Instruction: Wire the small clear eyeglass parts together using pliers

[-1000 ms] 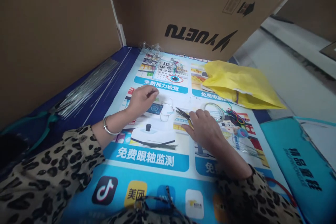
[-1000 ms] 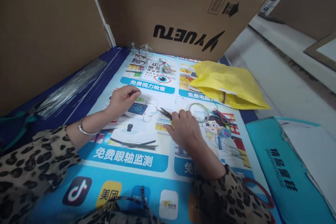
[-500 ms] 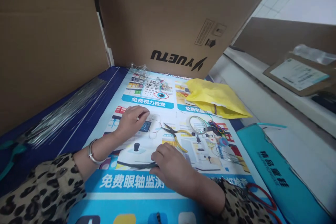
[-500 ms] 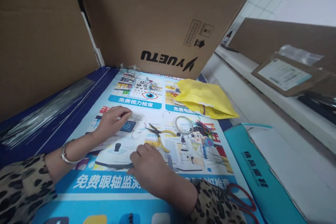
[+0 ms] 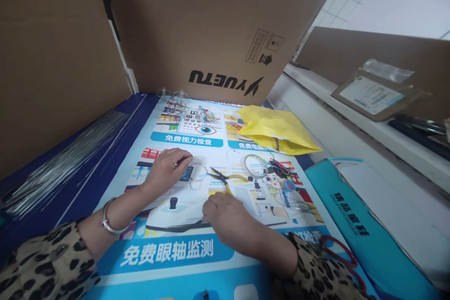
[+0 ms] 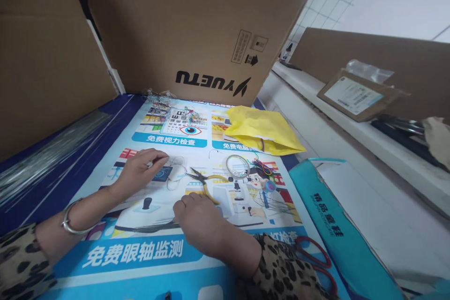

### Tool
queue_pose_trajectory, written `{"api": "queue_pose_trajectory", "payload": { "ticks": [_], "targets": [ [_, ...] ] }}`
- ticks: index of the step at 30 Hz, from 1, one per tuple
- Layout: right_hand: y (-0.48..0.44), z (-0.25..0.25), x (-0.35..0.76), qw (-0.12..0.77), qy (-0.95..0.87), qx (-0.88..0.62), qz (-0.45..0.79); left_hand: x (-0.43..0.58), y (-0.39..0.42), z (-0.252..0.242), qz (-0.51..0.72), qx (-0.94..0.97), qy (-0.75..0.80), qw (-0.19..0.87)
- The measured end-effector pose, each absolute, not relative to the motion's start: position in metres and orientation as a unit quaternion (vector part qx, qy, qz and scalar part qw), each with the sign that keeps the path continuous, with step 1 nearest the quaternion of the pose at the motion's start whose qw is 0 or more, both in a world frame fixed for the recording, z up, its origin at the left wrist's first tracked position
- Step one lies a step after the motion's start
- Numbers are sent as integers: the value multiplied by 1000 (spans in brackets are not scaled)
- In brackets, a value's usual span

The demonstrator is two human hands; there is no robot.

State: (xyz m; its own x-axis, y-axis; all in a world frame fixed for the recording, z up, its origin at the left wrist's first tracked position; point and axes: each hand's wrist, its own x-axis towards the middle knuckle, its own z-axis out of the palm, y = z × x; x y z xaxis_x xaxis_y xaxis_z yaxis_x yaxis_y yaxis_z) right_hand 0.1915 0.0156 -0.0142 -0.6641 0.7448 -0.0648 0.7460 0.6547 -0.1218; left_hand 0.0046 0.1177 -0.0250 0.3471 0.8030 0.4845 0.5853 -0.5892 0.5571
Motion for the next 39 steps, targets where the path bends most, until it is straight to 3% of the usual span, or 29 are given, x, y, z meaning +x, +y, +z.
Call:
{"api": "queue_pose_trajectory", "payload": {
  "ticks": [8,16,26,39],
  "targets": [
    [21,1,210,20,901,417,-115,2,119,-3,233,880,360,204],
    [42,1,214,-61,891,439,-99,10,96,19,156,925,276,211],
    [51,14,194,-59,876,478,42,24,81,5,120,947,296,-38],
    [74,12,167,-34,837,532,124,21,96,-12,165,899,392,-105]
  ]
}}
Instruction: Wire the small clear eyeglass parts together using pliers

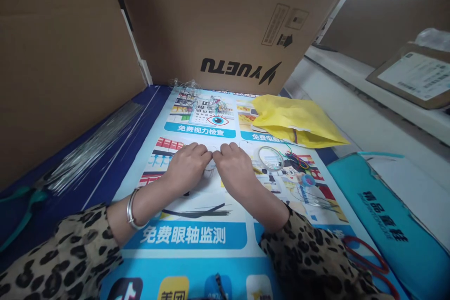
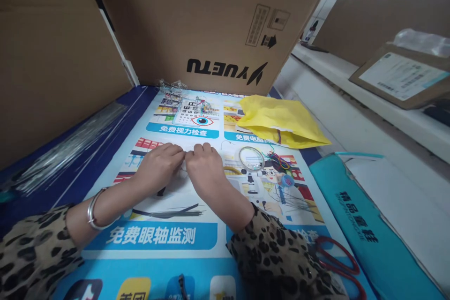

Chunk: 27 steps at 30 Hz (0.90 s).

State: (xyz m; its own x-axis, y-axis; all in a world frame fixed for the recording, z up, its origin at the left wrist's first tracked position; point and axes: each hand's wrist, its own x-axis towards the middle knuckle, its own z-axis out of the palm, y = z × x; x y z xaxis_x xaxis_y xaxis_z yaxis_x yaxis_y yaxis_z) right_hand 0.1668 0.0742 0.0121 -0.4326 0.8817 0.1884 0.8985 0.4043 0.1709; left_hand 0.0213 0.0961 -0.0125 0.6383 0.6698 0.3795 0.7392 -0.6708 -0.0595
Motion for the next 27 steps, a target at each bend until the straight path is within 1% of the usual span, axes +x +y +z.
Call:
{"api": "queue_pose_trajectory", "payload": {
  "ticks": [4,8,12,14,20,23,25,27],
  "targets": [
    [80,10,164,46,-831,-540,-127,21,99,-11,-154,-893,-405,123],
    [85,6,165,52,-821,-558,-106,21,99,-10,-154,-894,-406,108],
    [89,4,169,74,-811,-578,-51,21,99,-11,-156,-898,-403,84],
    [92,4,172,104,-807,-581,-1,20,101,-12,-171,-892,-414,54],
    [99,2,181,271,-748,-563,223,16,110,-14,-273,-839,-449,-140],
    [101,-1,183,319,-664,-554,389,15,113,-15,-312,-795,-465,-232],
    [101,-3,182,347,-598,-530,491,15,114,-16,-331,-752,-476,-313],
    [101,-4,181,378,-546,-504,552,15,115,-16,-349,-701,-476,-400]
  ]
}}
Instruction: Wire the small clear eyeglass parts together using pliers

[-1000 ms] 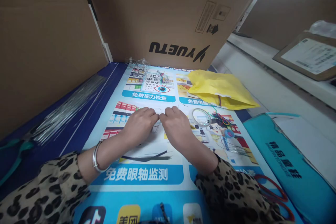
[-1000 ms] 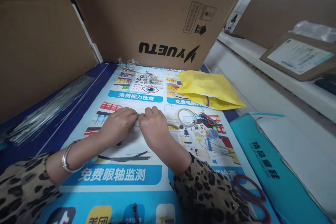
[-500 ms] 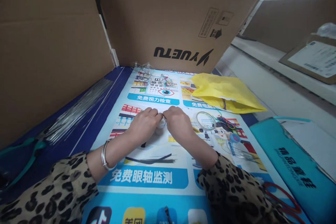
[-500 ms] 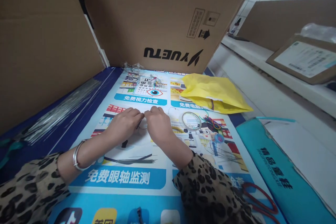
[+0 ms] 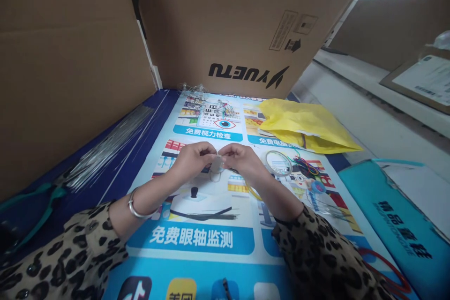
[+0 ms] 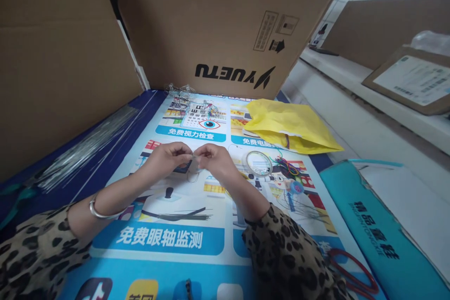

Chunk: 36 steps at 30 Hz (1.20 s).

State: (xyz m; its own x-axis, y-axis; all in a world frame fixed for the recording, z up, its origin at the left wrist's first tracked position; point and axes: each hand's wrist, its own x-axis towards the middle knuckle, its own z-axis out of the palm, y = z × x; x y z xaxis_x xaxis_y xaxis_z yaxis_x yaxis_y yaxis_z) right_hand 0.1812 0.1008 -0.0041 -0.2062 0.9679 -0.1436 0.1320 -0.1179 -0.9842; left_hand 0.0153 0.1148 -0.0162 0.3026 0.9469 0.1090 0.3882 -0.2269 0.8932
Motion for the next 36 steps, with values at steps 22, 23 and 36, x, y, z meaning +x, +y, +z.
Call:
{"api": "queue_pose_trajectory", "payload": {
  "ticks": [22,23,36],
  "targets": [
    [99,-11,170,525,-477,-475,521,32,106,-16,440,591,464,492],
    [99,-9,171,532,-475,-473,517,34,107,-14,439,595,458,494],
    [101,-12,206,532,-507,-515,440,63,128,-8,366,693,458,420]
  ]
}}
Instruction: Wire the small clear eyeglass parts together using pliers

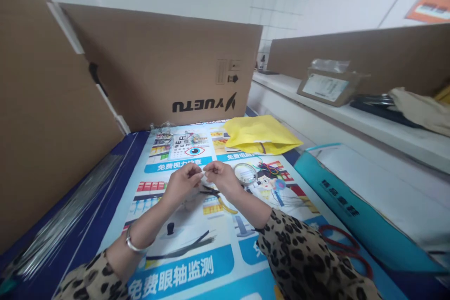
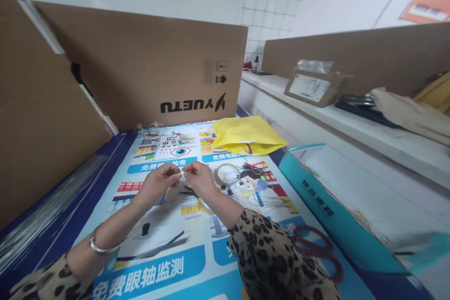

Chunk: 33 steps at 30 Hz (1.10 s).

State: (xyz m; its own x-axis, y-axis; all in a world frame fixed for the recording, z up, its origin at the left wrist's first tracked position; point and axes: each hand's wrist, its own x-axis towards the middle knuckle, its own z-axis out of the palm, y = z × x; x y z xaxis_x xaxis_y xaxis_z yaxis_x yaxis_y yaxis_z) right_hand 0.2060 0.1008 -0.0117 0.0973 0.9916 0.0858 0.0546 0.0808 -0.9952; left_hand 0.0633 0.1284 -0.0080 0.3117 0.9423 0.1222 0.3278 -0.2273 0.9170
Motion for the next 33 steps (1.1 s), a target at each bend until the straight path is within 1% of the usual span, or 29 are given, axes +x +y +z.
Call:
{"api": "queue_pose_trajectory", "payload": {
  "ticks": [4,6,7,9,12,14,16,18,20,25,30,33],
  "targets": [
    [96,-18,209,520,-510,-517,450,63,123,-18,360,699,460,413],
    [91,-16,211,480,-543,-535,434,61,122,-19,355,698,458,421],
    [87,-14,214,450,-574,-553,403,59,122,-19,360,691,458,427],
    [76,-6,219,364,-662,-595,274,56,124,-18,379,674,456,441],
    [57,3,227,149,-759,-629,85,54,127,-17,409,646,447,464],
    [47,4,229,42,-758,-650,24,54,127,-14,424,618,437,497],
    [41,0,228,-10,-764,-645,4,55,125,-11,428,579,423,550],
    [38,-7,225,-25,-775,-631,-23,56,122,-8,428,539,409,600],
    [37,-14,221,-21,-786,-616,-59,56,120,-5,430,511,396,630],
    [35,-25,210,18,-791,-598,-127,54,120,-7,453,482,387,643],
    [46,-35,212,47,-767,-629,-117,53,122,-9,475,471,384,636],
    [51,-38,217,84,-756,-642,-98,51,123,-9,479,461,383,641]
  ]
}}
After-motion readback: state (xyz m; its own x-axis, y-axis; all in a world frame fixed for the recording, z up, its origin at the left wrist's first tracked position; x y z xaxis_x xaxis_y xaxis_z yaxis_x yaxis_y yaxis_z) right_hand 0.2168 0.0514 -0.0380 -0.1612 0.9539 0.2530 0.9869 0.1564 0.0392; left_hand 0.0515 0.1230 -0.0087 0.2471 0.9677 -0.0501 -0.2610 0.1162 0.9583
